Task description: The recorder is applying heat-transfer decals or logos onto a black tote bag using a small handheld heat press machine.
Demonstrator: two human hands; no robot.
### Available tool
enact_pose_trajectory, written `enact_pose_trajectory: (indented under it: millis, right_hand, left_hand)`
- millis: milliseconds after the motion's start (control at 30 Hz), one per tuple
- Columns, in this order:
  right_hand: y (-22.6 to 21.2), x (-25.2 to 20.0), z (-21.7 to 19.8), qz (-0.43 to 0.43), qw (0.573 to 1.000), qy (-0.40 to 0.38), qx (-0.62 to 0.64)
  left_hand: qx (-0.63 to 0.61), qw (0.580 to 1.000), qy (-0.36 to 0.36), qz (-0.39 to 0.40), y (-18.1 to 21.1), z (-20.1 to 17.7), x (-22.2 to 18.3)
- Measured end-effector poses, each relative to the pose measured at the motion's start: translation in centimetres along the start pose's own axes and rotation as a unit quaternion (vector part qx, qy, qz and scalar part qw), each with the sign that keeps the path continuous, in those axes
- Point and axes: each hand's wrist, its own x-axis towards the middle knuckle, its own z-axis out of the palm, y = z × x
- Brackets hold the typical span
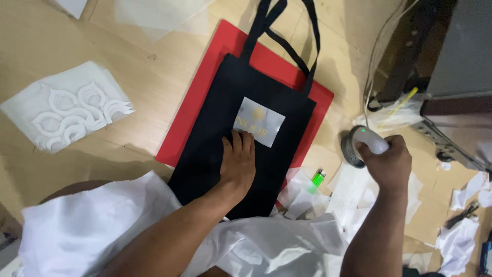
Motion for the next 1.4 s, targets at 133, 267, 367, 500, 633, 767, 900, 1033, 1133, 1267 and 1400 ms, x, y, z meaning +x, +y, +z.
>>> enact_pose_trajectory:
  millis: [133, 267, 367, 500, 633, 767, 900, 1033, 1133, 1267, 1400]
  right_hand:
    - [-10.5, -1.3, -0.3, 0.000, 0.965, 0.011, 0.262]
    - [-19.6, -1.4, 2.5, -0.152, 0.965, 0.000, 0.212]
    - [-24.0, -1.8, 4.0, -0.173, 0.974, 0.013, 0.148]
    - [-24.8, -1.4, 5.1, -0.122, 0.981, 0.079, 0.129]
    - [-24.0, -1.0, 4.3, -0.073, 0.985, 0.081, 0.133]
    - [-23.7, -1.2, 4.8, -0.144, 0.980, 0.061, 0.125]
    - [-25.1, -1.7, 5.7, -0.216, 0.972, 0.031, 0.089]
    - [-25.7, -1.2, 7.1, -0.234, 0.970, 0.036, 0.057]
    - [-25.9, -1.3, 7.2, -0.218, 0.974, 0.026, 0.049]
    - [-25.8, -1.1, 7.2, -0.209, 0.976, 0.027, 0.056]
    - [-26.5, -1.2, 6.7, -0.162, 0.985, -0.013, 0.055]
  left_hand:
    - [0.025, 0.996, -0.062, 0.057, -0.2, -0.8, -0.2]
    - [0.006, 1.000, -0.004, 0.002, 0.8, 1.2, 0.7]
    - [0.002, 1.000, -0.011, -0.008, 0.6, 1.0, 0.9]
    - [-0.021, 0.998, -0.051, 0.010, 0.2, 1.2, 1.1]
    - [-0.032, 0.999, 0.018, -0.014, 0.7, 1.7, 1.2]
    - [-0.028, 0.999, -0.023, -0.011, 0.2, 0.1, 0.9]
    - [-0.033, 0.998, -0.044, 0.008, 0.2, 0.7, 1.3]
    - [-0.019, 0.999, -0.024, -0.018, 0.4, 0.8, 1.3]
    - [-0.030, 0.999, -0.019, -0.017, 0.3, 0.2, 0.8]
    - [-0.035, 0.998, -0.051, -0.005, 0.4, 0.2, 1.2]
    - [-0.041, 0.998, -0.016, -0.033, 0.9, 1.3, 1.1]
